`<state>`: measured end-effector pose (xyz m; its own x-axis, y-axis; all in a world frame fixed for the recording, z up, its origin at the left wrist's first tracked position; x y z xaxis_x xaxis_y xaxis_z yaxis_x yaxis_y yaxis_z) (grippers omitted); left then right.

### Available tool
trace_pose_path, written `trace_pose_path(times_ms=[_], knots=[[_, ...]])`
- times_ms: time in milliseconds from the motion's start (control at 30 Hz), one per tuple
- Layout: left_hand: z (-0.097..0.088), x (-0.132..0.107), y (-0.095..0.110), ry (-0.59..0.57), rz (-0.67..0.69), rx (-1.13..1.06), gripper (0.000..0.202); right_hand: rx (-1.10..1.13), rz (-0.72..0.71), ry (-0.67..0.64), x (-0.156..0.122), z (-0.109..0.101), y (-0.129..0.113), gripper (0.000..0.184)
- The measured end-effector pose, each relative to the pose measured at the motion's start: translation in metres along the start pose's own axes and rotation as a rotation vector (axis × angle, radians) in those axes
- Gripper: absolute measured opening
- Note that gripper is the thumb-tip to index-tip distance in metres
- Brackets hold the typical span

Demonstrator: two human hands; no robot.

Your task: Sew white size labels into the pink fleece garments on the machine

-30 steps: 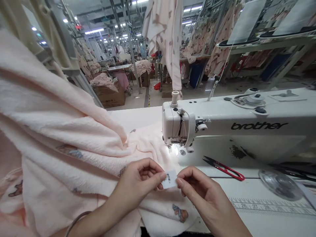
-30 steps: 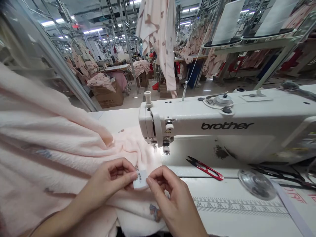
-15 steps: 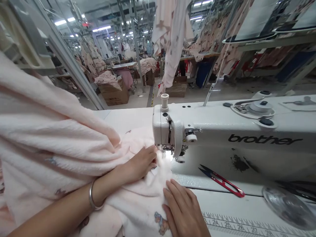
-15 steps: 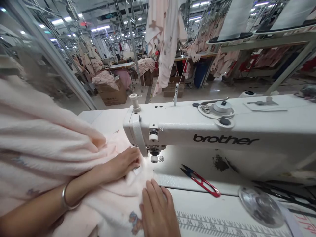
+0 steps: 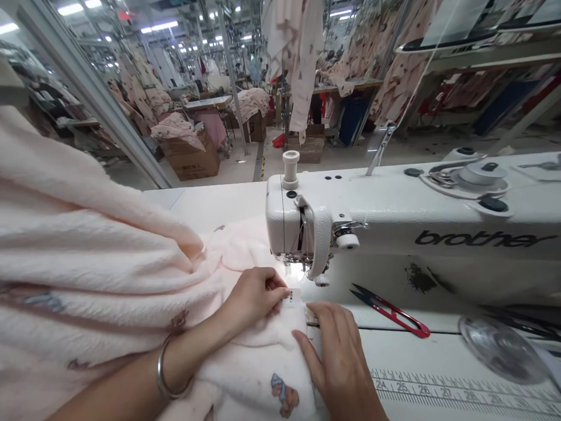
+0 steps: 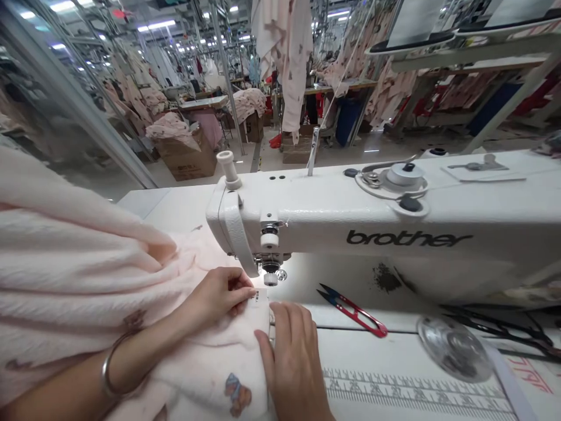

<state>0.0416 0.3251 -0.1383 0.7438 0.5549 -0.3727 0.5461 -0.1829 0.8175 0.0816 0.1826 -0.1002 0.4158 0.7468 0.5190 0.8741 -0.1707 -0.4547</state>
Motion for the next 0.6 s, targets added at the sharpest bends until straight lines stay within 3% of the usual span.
trace_pose_path(times_ms=[133,600], knots=[[-0.0008,0.0027,-0.0118,0.034,-0.006,0.008,0.017,-0.028,-0.057,0.003,-0.0039,0.0009,-0.0033,0.026],[-0.0005,0.0034,-0.0123,0.012,0.016,0.004,0.018,-0.056,-0.094,-0.025,-0.0064,0.0034,-0.0045,0.030]])
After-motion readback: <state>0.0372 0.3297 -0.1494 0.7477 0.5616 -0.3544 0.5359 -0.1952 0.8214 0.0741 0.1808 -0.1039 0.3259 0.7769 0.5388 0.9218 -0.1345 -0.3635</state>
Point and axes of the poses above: each hand's wrist, its own x-axis towards the middle knuckle, its own z-axis out of the palm, y = z × x, the point moved 10 cm from there along x, towards the middle knuckle
